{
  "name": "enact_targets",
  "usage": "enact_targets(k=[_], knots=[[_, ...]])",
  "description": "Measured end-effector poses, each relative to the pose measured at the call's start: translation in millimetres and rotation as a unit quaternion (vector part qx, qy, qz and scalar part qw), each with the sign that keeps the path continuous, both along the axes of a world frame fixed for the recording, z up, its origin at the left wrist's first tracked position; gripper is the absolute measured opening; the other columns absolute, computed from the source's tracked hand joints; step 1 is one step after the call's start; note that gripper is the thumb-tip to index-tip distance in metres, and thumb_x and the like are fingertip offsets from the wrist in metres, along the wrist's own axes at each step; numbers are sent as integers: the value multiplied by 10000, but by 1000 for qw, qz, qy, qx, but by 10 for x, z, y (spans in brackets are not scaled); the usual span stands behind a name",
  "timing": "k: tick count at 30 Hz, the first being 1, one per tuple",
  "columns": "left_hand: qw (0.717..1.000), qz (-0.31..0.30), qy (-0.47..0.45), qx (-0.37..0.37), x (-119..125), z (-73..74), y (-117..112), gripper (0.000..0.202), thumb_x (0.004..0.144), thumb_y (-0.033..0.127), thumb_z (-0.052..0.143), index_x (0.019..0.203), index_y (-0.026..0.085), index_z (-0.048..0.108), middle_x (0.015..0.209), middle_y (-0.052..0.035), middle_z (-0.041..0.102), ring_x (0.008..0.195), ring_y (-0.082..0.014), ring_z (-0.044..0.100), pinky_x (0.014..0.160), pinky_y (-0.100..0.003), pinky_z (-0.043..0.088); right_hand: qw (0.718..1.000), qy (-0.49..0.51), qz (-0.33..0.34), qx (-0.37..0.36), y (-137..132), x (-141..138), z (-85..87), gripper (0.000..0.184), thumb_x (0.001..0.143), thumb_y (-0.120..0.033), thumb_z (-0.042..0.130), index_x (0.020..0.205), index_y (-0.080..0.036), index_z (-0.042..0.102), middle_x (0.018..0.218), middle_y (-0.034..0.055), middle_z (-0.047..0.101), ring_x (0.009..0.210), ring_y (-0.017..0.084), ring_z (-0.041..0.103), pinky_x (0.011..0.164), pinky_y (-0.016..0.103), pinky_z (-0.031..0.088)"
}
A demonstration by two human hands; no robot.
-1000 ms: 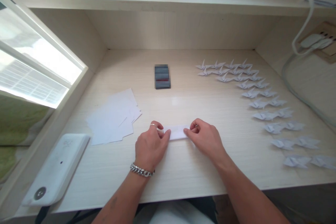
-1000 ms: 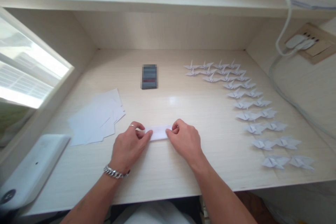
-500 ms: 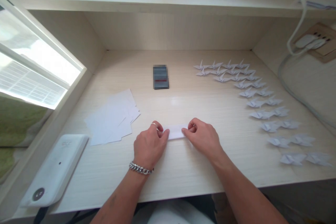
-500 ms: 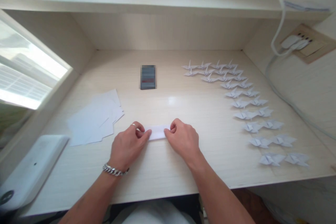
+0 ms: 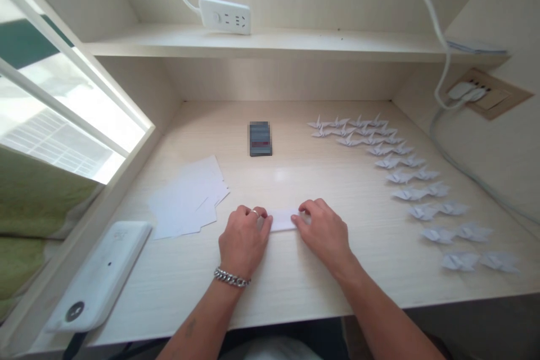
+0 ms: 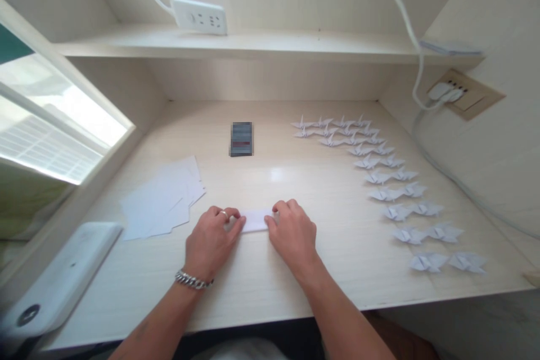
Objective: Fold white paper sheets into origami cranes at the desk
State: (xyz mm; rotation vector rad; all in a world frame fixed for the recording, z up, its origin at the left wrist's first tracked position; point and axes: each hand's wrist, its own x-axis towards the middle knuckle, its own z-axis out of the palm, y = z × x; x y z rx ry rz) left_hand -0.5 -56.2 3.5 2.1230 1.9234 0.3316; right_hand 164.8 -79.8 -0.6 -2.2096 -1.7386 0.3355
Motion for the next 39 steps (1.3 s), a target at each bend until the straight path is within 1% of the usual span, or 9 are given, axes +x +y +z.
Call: enact_targets(k=[4,8,12,16,19,21,27,34,39], knots=[[1000,-20,0,3,-4,-7,-22,259,909,411,443,943,261,652,926,-52,577,900,-203,552,556,-254,360,974,-35,198,104,-77,-224,-128,287,861,-48,461,937,-214,683,970,59,653,908,204,550,813,323,466],[999,-33,2,9,-15,-25,-42,243,925,383,428,969,253,629,963,-56,568,911,-197,550,583,-256,397,952,-68,240,178,-239,-438,-290,367,863,-41,439,1182,-76,618,1147,156,637,1058,260,535,950,386,468],[998,-54,6,20,-69,-63,-46,231,931,363,423,981,247,616,957,-53,563,892,-194,550,597,-255,428,960,-37,213,179,-368,-468,-367,410,922,-229,451,1296,-90,549,1311,127,571,1210,266,479,1055,402,416],[994,-78,-33,70,-157,-128,-84,190,916,280,464,992,212,625,1029,-80,574,954,-213,551,718,-310,500,965,-24,205,159,-389,-446,-377,423,925,-284,454,1295,-109,559,1330,106,565,1219,263,486,1068,399,412],[975,-160,-71,136,-189,-198,-184,242,902,118,428,1025,176,628,1175,-103,578,1098,-218,512,945,-369,455,963,-27,209,170,-372,-453,-388,403,933,-268,436,1274,-107,578,1311,115,578,1211,263,499,1066,404,413],[961,-231,-84,124,-191,-240,-273,336,902,71,396,1147,187,594,1107,-76,633,1059,-191,539,944,-349,455,958,-30,218,184,-363,-462,-400,383,935,-236,425,1254,-107,593,1290,121,594,1210,252,507,1074,396,405],[973,-211,-10,98,-194,-243,-459,454,910,123,422,1346,238,475,1240,-67,620,1113,-207,545,948,-392,412,955,-54,230,177,-422,-382,-421,405,940,-213,410,1310,-119,544,1362,123,540,1290,238,458,1086,390,388],[972,-209,35,105,-136,-197,-543,400,946,383,403,1332,340,499,1326,-45,560,1156,-253,504,938,-437,394,968,-80,190,143,-600,-95,-375,425,931,-284,436,1325,-159,533,1420,109,477,1324,285,421,1053,466,397],[972,-208,38,106,-110,-206,-535,397,948,338,396,1326,320,513,1309,-59,566,1139,-253,501,948,-442,388,971,-63,149,176,-563,-250,-358,338,922,-216,432,1181,-147,638,1308,135,581,1236,288,499,1057,486,385]])
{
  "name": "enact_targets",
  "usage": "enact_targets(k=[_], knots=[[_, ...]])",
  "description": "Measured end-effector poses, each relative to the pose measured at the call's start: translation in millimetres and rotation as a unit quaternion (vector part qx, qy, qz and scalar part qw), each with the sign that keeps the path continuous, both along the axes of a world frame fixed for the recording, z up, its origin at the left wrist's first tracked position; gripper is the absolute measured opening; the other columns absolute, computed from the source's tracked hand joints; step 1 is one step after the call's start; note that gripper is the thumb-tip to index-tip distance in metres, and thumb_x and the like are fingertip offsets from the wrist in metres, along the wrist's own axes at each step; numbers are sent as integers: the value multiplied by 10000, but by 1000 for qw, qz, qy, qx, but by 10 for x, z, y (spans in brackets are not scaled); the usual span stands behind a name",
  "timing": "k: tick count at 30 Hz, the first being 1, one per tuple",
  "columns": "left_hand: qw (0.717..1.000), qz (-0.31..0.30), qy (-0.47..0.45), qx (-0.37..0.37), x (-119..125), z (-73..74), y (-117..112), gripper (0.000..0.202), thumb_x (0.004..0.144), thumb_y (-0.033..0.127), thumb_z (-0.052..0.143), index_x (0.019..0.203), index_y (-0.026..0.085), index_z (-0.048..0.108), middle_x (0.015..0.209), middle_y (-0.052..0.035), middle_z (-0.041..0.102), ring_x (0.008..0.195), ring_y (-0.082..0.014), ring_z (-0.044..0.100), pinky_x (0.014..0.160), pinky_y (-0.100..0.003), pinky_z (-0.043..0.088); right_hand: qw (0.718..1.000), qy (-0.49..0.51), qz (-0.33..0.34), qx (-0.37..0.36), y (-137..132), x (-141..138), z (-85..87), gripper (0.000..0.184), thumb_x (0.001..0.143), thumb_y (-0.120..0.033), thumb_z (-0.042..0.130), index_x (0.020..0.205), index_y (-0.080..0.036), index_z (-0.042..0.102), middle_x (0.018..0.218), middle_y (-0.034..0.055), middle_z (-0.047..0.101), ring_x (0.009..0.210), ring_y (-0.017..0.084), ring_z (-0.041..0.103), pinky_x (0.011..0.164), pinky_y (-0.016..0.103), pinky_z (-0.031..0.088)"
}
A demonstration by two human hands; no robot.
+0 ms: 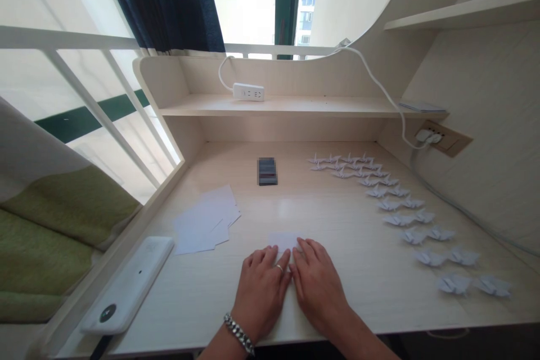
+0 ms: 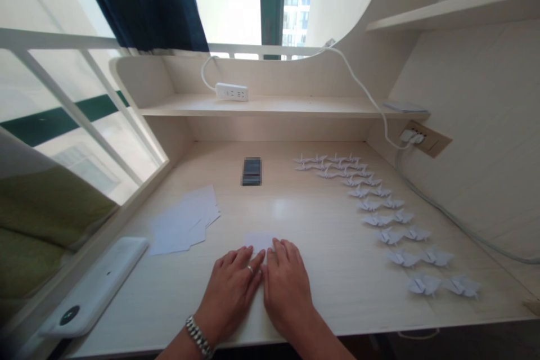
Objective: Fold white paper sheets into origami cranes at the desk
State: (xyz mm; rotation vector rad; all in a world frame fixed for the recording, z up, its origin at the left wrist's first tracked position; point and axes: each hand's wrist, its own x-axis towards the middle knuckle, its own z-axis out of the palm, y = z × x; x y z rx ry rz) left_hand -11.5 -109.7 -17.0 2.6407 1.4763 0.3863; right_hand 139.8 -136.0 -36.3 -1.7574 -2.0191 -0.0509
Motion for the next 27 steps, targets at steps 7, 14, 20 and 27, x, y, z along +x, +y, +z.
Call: enact_targets(k=[7,14,20,27], knots=[[1000,-26,7,8,-34,-62,2,421,933,239,405,1343,251,503,1366,-63,537,1247,-240,458,1065,-440,339,998,31,50,12,-21,-166,-109,391,940,-199,395,1303,-158,538,1308,106,585,1188,234,538,1056,449,406],[997,-30,34,68,-181,-197,-23,442,915,219,435,1351,172,484,1363,-137,524,1258,-260,473,1048,-440,394,999,28,38,-17,-46,-179,-42,412,939,-279,443,1338,-202,513,1325,93,570,1197,263,518,1054,475,384],[995,5,39,93,-381,-158,-23,414,915,212,437,1316,177,530,1332,-160,538,1243,-281,481,1016,-438,420,999,11,27,-38,-48,-210,4,393,929,-367,463,1279,-224,572,1303,113,578,1199,294,512,1046,501,369],[999,-21,40,19,-222,-79,-26,513,887,126,431,1383,256,442,1401,-46,515,1255,-263,457,1054,-531,313,999,16,21,-34,-30,-245,-47,390,924,-324,468,1290,-223,559,1309,88,581,1173,287,527,1030,479,384]])
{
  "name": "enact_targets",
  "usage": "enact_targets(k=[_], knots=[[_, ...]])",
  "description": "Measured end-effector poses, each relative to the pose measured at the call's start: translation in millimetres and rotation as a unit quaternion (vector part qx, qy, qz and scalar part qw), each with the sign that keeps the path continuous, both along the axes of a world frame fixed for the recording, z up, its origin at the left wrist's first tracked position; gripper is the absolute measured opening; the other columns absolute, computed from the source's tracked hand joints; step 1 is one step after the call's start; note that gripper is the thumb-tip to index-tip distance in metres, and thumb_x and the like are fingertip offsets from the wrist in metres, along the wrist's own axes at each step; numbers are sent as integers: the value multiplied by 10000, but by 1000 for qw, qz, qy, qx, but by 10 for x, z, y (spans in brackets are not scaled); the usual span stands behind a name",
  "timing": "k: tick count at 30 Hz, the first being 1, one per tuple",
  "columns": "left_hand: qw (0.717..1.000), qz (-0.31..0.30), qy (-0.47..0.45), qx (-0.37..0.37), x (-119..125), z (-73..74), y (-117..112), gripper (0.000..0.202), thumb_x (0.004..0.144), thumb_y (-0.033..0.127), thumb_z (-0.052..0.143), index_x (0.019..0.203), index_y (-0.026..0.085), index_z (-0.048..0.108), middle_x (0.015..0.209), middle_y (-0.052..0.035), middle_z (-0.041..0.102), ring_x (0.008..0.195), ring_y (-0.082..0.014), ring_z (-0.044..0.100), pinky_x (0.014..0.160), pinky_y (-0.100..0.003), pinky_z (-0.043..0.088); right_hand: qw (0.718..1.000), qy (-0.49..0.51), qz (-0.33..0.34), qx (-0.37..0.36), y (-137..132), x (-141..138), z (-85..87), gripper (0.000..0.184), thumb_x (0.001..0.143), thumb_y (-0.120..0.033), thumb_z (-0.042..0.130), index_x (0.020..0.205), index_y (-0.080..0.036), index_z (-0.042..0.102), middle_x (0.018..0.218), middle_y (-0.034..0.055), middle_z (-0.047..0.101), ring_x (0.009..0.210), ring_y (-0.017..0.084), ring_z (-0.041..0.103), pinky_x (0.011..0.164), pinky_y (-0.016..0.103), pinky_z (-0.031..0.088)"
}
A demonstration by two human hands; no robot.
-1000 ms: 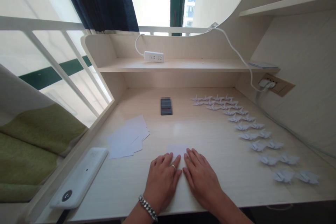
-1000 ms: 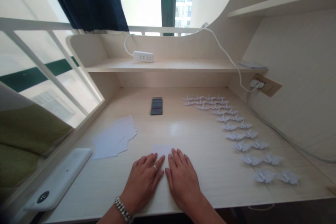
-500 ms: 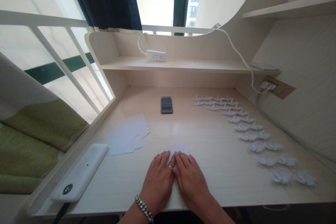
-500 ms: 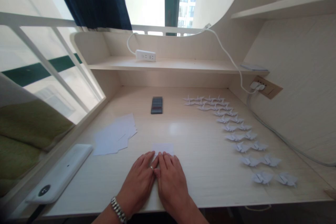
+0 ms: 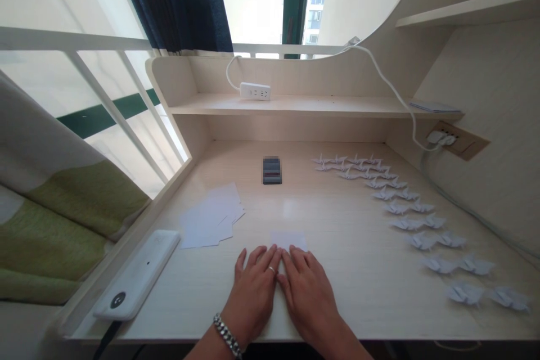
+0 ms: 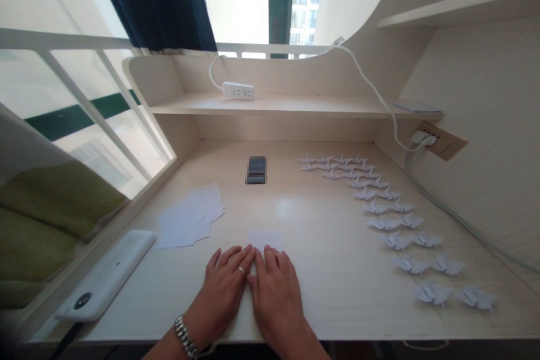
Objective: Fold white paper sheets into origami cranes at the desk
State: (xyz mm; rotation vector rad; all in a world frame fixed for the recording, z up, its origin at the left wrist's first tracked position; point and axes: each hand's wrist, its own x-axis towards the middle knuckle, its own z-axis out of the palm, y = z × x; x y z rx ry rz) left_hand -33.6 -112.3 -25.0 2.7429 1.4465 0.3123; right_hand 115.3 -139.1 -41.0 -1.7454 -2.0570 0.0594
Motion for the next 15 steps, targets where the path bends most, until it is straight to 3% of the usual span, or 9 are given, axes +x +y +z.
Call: enact_targets(k=[4,10,15], knots=[[1000,4,-9,1,7,4,-2,463,919,170,409,1370,261,460,1386,-42,530,1247,-254,455,1053,-523,284,1000,-9,1,11,-40,113,-50,446,916,-346,485,1314,-150,534,1327,105,572,1210,284,503,1048,449,372],[1000,9,-22,-5,-5,26,11,421,943,215,386,1349,272,482,1366,-38,548,1223,-240,466,1045,-517,277,998,-58,-18,15,-111,482,-44,435,917,-349,480,1287,-133,550,1322,117,573,1219,318,482,1028,505,361],[999,14,-30,-13,13,54,12,413,940,221,394,1335,281,499,1360,-34,553,1224,-240,462,1051,-505,264,998,-21,-33,54,-66,236,-7,373,917,-262,468,1232,-97,583,1299,155,571,1215,308,469,1053,484,344]])
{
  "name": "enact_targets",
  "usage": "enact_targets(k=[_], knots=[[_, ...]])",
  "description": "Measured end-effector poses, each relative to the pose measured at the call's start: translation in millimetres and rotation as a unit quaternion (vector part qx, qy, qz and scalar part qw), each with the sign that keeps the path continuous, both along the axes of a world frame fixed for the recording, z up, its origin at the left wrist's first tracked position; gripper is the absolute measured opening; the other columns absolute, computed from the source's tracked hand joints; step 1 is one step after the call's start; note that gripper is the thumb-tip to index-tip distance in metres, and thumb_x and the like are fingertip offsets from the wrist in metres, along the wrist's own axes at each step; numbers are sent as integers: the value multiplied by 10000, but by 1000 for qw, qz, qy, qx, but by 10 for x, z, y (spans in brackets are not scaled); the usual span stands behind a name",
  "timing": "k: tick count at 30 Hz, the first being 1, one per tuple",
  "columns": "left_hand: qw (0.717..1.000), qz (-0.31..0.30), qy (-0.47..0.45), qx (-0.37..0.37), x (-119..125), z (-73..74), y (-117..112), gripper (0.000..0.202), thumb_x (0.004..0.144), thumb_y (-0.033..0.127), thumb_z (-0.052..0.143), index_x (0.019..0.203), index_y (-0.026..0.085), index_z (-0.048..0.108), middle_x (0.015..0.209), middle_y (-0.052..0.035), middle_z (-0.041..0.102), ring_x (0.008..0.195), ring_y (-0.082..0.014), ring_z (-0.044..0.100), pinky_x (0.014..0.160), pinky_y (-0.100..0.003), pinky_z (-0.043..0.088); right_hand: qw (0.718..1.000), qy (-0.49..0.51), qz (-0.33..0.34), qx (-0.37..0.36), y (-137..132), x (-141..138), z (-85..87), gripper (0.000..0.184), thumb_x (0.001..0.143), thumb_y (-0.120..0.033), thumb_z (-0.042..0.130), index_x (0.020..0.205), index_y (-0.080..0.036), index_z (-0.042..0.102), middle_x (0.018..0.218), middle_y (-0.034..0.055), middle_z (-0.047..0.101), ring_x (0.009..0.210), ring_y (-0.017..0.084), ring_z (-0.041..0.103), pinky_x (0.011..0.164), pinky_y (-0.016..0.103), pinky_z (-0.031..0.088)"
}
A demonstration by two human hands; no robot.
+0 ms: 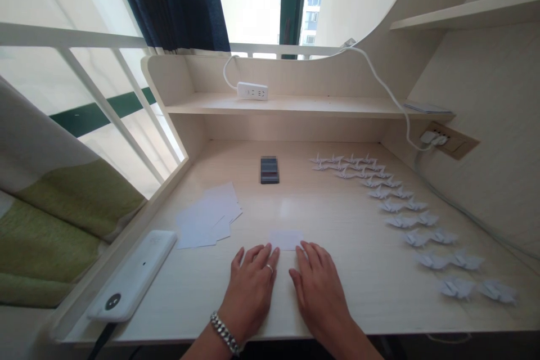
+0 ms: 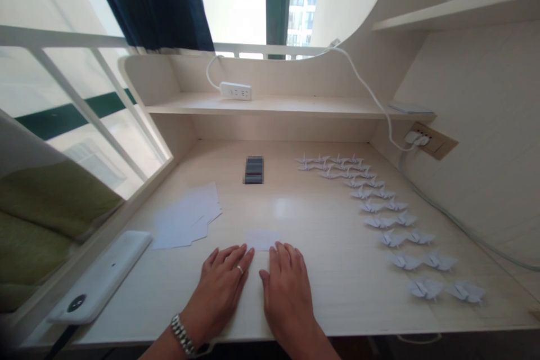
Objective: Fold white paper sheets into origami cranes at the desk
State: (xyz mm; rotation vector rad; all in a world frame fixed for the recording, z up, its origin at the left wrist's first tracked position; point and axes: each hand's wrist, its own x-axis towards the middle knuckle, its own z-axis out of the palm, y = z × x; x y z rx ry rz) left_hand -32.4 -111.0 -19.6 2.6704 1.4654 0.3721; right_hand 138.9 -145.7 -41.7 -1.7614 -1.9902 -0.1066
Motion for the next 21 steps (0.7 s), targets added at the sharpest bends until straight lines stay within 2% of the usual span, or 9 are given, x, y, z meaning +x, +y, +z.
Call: enact_targets(k=[3,5,10,14,16,17,18,21], knots=[[1000,3,-6,-5,-4,-5,3,413,921,229,437,1320,305,510,1355,-19,558,1222,-233,468,1053,-489,270,999,25,48,-5,31,-207,7,388,925,-265,454,1283,-151,554,1330,102,562,1222,285,466,1059,465,345],[1000,0,-8,-5,-14,-17,3,412,917,243,450,1320,309,508,1356,-19,556,1223,-227,468,1054,-477,276,998,31,53,-26,35,-242,9,394,925,-298,459,1279,-158,561,1310,99,580,1194,289,489,1050,478,349],[1000,7,-17,-11,-19,0,4,389,933,261,418,1306,227,522,1340,-62,562,1221,-226,463,1062,-475,283,998,34,29,-52,2,-90,13,387,927,-301,455,1271,-167,570,1321,104,568,1208,292,477,1059,482,329],[1000,-3,-12,-28,62,121,112,323,909,236,455,1193,173,594,1224,-99,608,1140,-259,491,949,-457,404,998,35,30,-49,10,-40,0,379,918,-269,472,1263,-148,572,1295,102,585,1189,284,482,1057,468,332],[999,-24,-1,-27,133,191,229,215,892,200,468,958,142,664,1104,-122,636,1068,-265,517,885,-424,448,998,33,33,-48,36,-43,-2,366,921,-255,464,1248,-141,582,1275,107,596,1159,286,492,1038,470,345],[999,-48,3,-22,172,224,297,197,878,154,469,900,133,663,1108,-132,630,1087,-266,512,881,-406,454,998,32,35,-49,50,-41,1,361,926,-247,452,1243,-138,586,1264,110,601,1135,285,500,1023,468,356],[996,-81,12,-22,213,257,365,192,866,117,468,871,131,660,1083,-137,637,1073,-258,525,867,-385,463,998,32,38,-49,64,-36,7,358,930,-239,441,1240,-135,587,1253,113,605,1111,282,507,1005,462,369],[981,-168,80,-49,332,363,534,173,830,62,494,841,121,656,862,-123,673,869,-225,606,816,-359,485,996,41,53,-57,98,1,54,352,932,-221,432,1239,-145,585,1217,108,616,1042,267,519,943,426,402]])
